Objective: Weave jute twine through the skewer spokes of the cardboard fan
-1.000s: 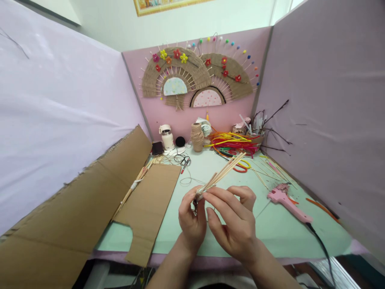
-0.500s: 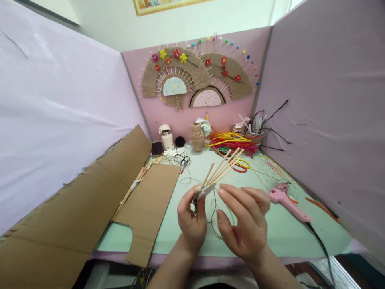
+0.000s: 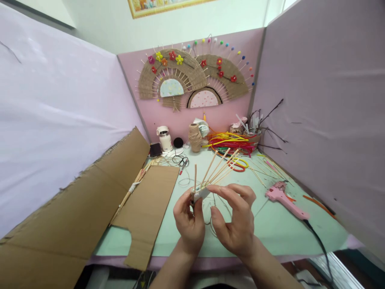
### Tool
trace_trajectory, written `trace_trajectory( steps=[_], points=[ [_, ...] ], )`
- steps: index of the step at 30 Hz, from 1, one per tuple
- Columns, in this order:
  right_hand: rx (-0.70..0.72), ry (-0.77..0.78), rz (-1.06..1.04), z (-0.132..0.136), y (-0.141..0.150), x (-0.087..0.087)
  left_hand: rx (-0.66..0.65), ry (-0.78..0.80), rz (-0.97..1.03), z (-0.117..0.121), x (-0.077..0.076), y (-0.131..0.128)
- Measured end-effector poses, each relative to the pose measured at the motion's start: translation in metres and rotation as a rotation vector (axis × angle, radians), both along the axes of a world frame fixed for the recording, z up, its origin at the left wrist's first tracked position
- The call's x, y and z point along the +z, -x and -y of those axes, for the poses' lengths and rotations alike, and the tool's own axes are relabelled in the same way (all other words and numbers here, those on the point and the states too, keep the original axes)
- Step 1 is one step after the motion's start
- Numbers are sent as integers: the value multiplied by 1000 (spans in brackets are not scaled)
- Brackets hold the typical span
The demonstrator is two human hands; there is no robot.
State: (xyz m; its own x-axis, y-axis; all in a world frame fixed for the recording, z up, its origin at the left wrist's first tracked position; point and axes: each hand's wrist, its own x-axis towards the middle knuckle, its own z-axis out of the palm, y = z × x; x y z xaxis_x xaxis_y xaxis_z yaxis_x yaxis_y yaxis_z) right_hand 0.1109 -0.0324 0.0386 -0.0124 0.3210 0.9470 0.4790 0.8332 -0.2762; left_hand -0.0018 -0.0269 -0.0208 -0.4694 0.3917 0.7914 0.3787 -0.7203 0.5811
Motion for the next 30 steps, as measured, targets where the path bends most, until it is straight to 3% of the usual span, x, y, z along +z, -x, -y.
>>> trace_trajectory(
  steps=[22,27,30],
  points=[
    [59,103,-86,-6,1,-5,-1,52,93,-1,8,-4],
    [93,85,-303,-12,-1,-7,-43,113,225,-4,15,-2],
    [66,185,-430,-23,-3,-11,-102,151,371,-11,22,2]
  ],
)
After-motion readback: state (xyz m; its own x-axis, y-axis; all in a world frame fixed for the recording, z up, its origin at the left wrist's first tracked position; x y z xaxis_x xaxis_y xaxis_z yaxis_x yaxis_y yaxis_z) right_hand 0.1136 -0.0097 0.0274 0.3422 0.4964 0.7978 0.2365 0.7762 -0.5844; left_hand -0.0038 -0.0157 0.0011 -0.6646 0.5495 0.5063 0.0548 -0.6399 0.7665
